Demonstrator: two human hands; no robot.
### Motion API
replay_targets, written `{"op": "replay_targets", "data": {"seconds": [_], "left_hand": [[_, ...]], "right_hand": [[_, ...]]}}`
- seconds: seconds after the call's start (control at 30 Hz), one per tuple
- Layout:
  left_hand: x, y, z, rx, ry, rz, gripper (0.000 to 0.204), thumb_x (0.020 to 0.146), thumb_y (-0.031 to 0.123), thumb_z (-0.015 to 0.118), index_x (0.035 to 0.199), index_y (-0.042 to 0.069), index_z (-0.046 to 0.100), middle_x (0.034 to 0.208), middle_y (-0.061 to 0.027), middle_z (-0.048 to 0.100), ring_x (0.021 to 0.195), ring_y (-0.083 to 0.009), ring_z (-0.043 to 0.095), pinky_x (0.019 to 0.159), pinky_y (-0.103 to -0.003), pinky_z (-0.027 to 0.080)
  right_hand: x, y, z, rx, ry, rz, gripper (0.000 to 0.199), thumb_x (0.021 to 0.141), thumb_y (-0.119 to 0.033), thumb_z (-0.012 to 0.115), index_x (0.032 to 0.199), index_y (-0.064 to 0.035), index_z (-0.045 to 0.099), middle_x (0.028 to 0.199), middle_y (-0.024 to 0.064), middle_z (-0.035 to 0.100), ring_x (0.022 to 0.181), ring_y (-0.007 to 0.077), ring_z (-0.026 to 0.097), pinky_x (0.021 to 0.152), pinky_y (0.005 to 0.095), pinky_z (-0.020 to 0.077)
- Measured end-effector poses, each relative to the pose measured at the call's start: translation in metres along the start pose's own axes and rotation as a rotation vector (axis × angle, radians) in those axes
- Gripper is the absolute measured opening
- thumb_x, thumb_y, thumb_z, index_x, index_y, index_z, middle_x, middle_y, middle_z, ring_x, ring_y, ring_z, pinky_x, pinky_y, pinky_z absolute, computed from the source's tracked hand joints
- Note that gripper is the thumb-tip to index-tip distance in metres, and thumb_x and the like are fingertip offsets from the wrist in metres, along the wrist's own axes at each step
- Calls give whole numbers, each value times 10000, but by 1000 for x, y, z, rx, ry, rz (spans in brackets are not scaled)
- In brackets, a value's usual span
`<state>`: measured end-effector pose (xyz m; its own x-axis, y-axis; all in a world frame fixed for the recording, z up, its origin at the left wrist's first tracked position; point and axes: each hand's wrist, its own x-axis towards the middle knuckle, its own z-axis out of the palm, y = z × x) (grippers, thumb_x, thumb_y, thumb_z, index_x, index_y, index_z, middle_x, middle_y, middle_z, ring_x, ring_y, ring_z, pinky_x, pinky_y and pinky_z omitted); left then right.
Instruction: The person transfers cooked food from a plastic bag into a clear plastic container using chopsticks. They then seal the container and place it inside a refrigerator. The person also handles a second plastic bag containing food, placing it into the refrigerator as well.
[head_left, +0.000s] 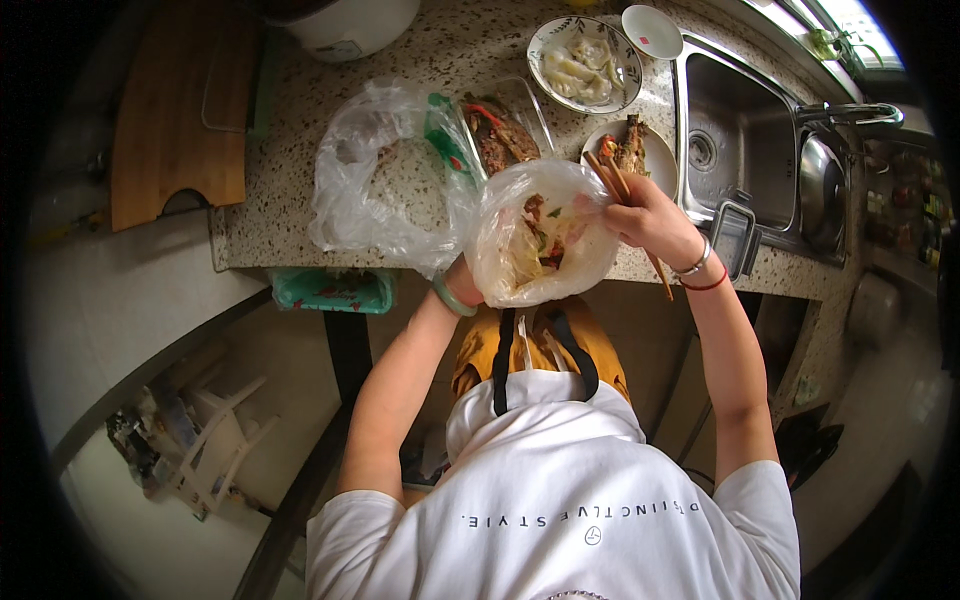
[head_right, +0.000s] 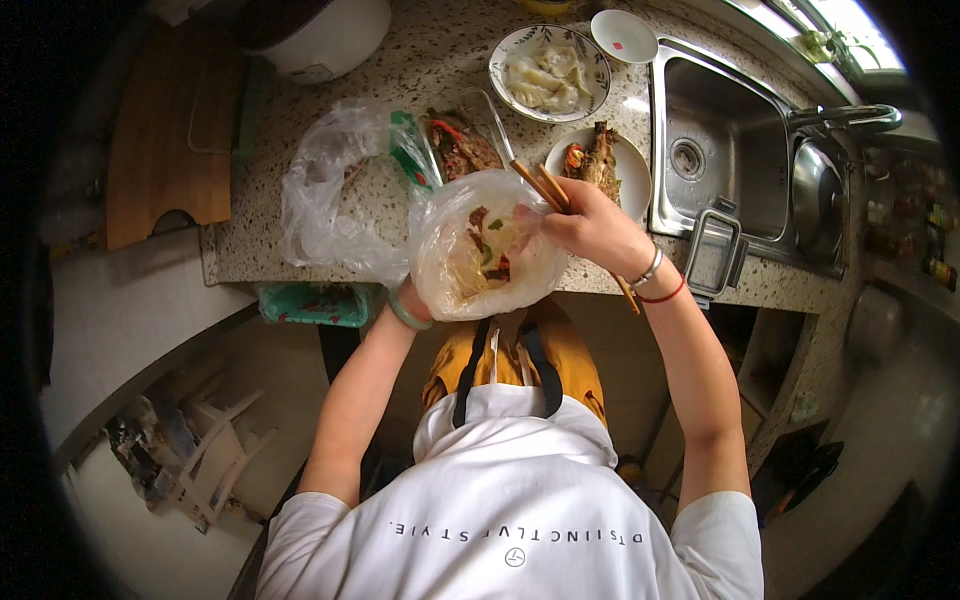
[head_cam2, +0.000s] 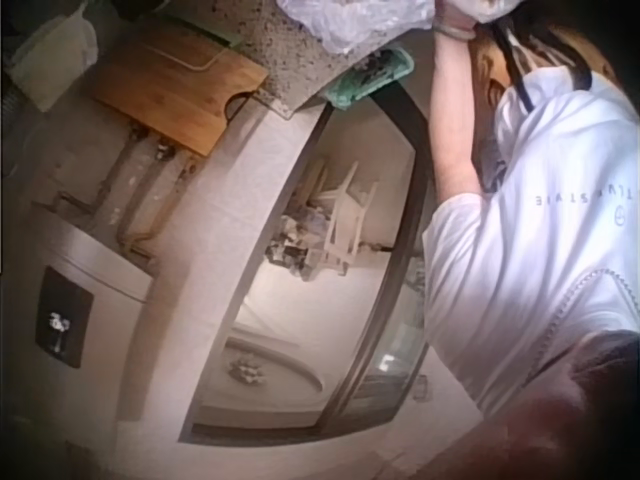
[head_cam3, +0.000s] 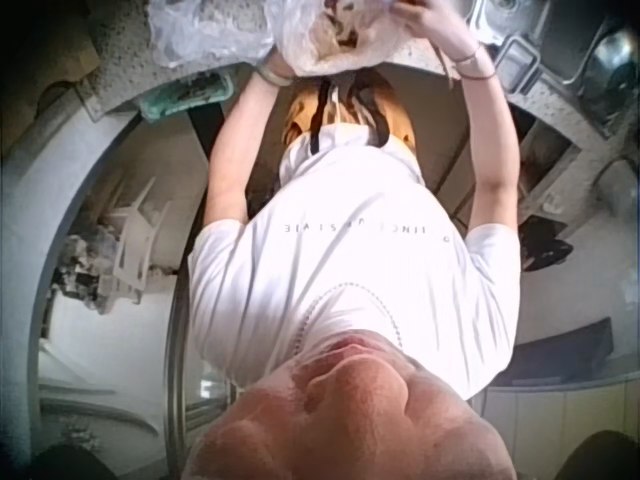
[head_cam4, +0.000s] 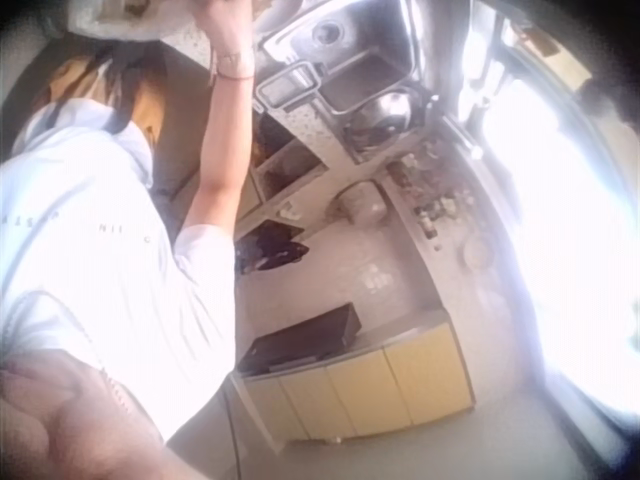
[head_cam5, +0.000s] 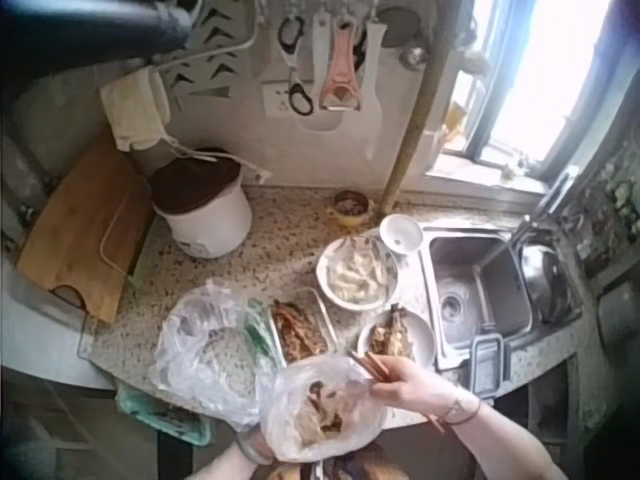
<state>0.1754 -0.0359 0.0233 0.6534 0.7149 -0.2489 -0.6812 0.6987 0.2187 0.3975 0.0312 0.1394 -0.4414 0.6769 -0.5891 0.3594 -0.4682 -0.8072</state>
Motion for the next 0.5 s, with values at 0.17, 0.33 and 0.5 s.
{"op": "replay_targets", "data": {"seconds": [0.17, 0.33, 0.5], "left_hand": [[4, 0, 22, 270, 43, 217, 526, 949, 275, 510, 1400, 87, 312, 1368, -73, 414, 1223, -224, 456, 1021, -380, 417], [4, -3, 24, 156, 114, 346, 561, 931, 246, 536, 1410, 90, 289, 1388, -77, 388, 1242, -227, 437, 1026, -386, 411], [5, -5, 21, 92, 143, 372, 587, 946, 428, 440, 1414, 104, 299, 1397, -81, 387, 1263, -249, 418, 1039, -417, 376]], "right_hand": [[13, 25, 8, 85, 265, -166, 427, 842, -221, 654, 1184, 10, 544, 875, 43, 641, 798, 87, 558, 716, 253, 467], [2, 35, 25, -219, 485, -221, 665, 759, -440, 741, 1196, 3, 504, 887, 147, 661, 767, 186, 629, 697, 320, 502], [5, 54, 44, -372, 501, -246, 492, 772, -205, 696, 1175, -35, 470, 823, 194, 647, 734, 348, 644, 679, 414, 505]]}}
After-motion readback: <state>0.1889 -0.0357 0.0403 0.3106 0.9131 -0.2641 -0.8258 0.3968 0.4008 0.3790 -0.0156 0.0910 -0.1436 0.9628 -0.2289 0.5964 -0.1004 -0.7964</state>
